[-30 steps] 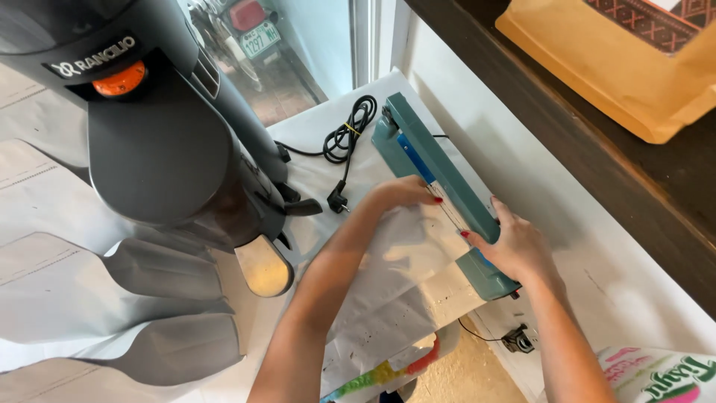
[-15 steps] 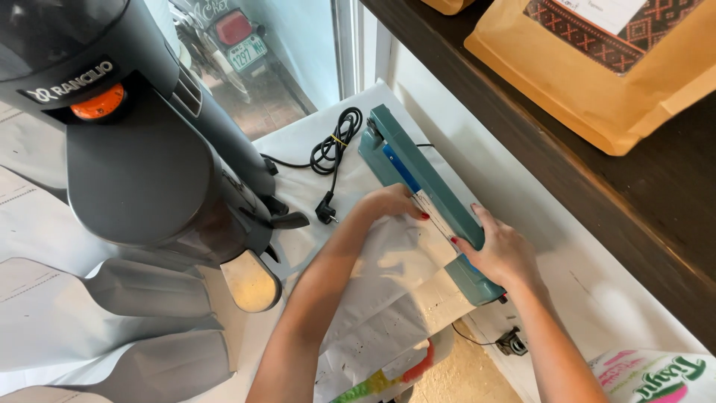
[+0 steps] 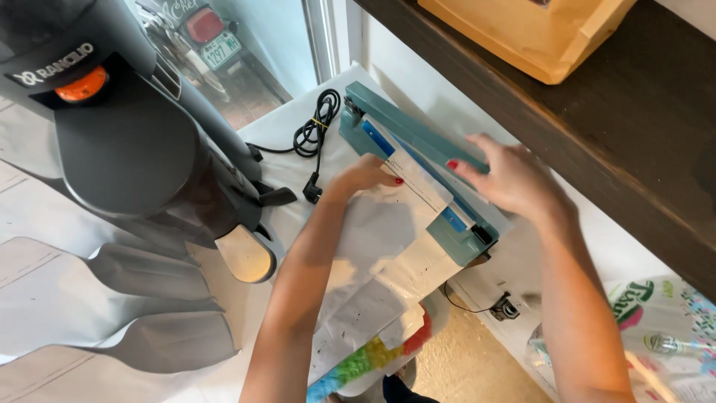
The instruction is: Folding the tops of coffee bags and sealing them with a manual heat sealer
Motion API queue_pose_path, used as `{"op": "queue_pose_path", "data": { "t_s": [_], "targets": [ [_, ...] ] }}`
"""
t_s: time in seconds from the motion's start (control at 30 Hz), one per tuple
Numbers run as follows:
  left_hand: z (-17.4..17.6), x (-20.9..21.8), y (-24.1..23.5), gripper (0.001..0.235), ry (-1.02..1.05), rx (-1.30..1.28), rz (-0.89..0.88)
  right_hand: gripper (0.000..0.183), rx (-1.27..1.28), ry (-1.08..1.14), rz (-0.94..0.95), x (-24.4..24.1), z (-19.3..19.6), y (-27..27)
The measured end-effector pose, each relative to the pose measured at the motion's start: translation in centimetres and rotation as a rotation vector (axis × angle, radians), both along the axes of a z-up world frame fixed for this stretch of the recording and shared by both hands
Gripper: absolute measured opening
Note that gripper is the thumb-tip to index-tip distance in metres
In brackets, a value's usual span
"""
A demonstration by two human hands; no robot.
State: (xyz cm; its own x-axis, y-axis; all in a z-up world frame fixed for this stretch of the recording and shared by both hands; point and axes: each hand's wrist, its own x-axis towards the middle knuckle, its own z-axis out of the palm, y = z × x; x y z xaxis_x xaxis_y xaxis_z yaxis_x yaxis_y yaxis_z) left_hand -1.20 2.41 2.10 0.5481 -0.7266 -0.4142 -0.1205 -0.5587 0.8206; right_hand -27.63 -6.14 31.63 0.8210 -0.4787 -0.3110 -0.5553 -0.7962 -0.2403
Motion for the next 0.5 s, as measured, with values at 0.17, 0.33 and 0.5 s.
{"op": "queue_pose_path", "data": {
  "t_s": [0.17,0.33,0.5],
  "targets": [
    [9.5,-5.1,5.4,0.050,0.176,-0.267,0.060,0.066,0.001,-0.290,-0.143,-2.7,-0.8,-0.1],
    [16.9,-9.8,11.1,0.033,0.183,-0.478,0.140,0.028,-0.623,-1.182,0.173,-5.7,-6.9,2.9],
    [16.8,-14.6,16.4,0.028,-0.753,-0.505,0.538,0.020,-0.415,-1.366,0.261,-5.1,-11.0,12.2]
  ]
}}
